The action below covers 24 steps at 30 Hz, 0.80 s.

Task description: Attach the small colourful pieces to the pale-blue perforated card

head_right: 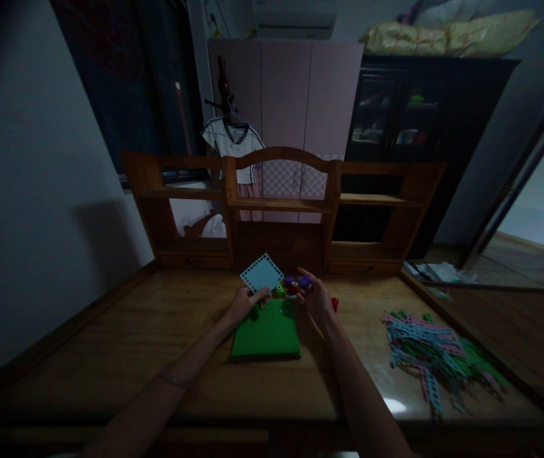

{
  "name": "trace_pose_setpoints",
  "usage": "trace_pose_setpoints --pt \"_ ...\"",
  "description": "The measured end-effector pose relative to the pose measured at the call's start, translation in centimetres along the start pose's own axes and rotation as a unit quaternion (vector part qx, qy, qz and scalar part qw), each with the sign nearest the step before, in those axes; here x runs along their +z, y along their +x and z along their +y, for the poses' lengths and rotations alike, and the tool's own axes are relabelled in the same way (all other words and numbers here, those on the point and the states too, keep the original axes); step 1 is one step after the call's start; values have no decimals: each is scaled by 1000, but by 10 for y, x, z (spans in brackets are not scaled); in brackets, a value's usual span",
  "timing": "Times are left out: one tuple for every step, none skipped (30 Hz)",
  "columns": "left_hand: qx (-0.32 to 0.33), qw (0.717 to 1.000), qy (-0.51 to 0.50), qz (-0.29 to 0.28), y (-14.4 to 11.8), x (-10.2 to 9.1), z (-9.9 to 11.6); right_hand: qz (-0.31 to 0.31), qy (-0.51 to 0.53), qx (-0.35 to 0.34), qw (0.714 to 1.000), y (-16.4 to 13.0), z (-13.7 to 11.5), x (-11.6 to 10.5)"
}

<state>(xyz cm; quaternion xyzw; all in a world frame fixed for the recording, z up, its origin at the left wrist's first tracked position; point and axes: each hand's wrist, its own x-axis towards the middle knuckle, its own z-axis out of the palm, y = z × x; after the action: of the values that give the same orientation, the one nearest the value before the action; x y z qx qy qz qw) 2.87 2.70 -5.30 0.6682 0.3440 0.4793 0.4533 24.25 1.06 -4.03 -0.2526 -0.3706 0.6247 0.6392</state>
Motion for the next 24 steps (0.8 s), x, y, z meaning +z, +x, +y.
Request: trace_pose_setpoints --pt "0 1000 0 2 0 0 0 4 -11 -4 1000 0 1 0" --pt "0 1000 -1 3 0 0 0 8 -24 -8 1000 0 1 1" --pt "1 1000 -4 3 1 0 0 14 -41 -14 999 0 2 2" --pt "1 1000 -7 1 1 0 -1 21 -59 -20 998 -1 2 3" --pt "0 1000 -11 1 1 0 -1 28 -78 -24 996 -1 3 4" --pt "-1 1000 -14 1 1 0 -1 35 -94 -31 994 -2 4 5" --pt "-2 1000 -16 0 1 0 -1 45 -108 -40 992 -2 4 6" --pt "-1 1000 -17 0 1 0 -1 53 -119 -47 990 -3 4 7" --pt "0 1000 -18 1 1 0 -1 59 -128 -54 988 -3 4 8" --pt "1 1000 -20 1 1 0 -1 65 -137 -61 987 -4 4 9" --pt "2 1000 -22 2 1 0 0 70 -149 -66 984 -4 4 10" --pt "1 1000 -23 2 1 0 0 74 -164 -67 981 -5 3 10" --pt "1 1000 -25 4 1 0 0 76 -179 -64 979 -6 3 11" --pt "2 1000 -25 5 1 -1 0 77 -193 -59 976 -6 2 12" --pt "3 1000 -25 8 1 -1 0 75 -206 -52 974 -7 2 13" --pt "4 1000 -24 10 1 -1 1 71 -216 -45 973 -8 1 14" --pt "5 1000 -22 12 1 -1 1 63 -221 -41 972 -9 1 16" --pt "5 1000 -19 14 1 -1 1 56 -223 -40 972 -10 0 17" --pt "4 1000 -14 17 1 -1 2 49 -224 -42 973 -11 0 19" --pt "4 1000 -10 18 1 -2 2 43 -225 -47 972 -12 0 21" --pt "3 1000 -6 19 1 -2 3 37 -229 -52 971 -13 -1 22" --pt "3 1000 -4 18 0 -2 4 31 -235 -56 970 -15 -1 24" --pt "2 1000 -1 17 0 -2 5 23 -241 -59 968 -16 -1 25" --pt "1 1000 1 16 0 -2 6 18 -246 -60 967 -17 -2 26"
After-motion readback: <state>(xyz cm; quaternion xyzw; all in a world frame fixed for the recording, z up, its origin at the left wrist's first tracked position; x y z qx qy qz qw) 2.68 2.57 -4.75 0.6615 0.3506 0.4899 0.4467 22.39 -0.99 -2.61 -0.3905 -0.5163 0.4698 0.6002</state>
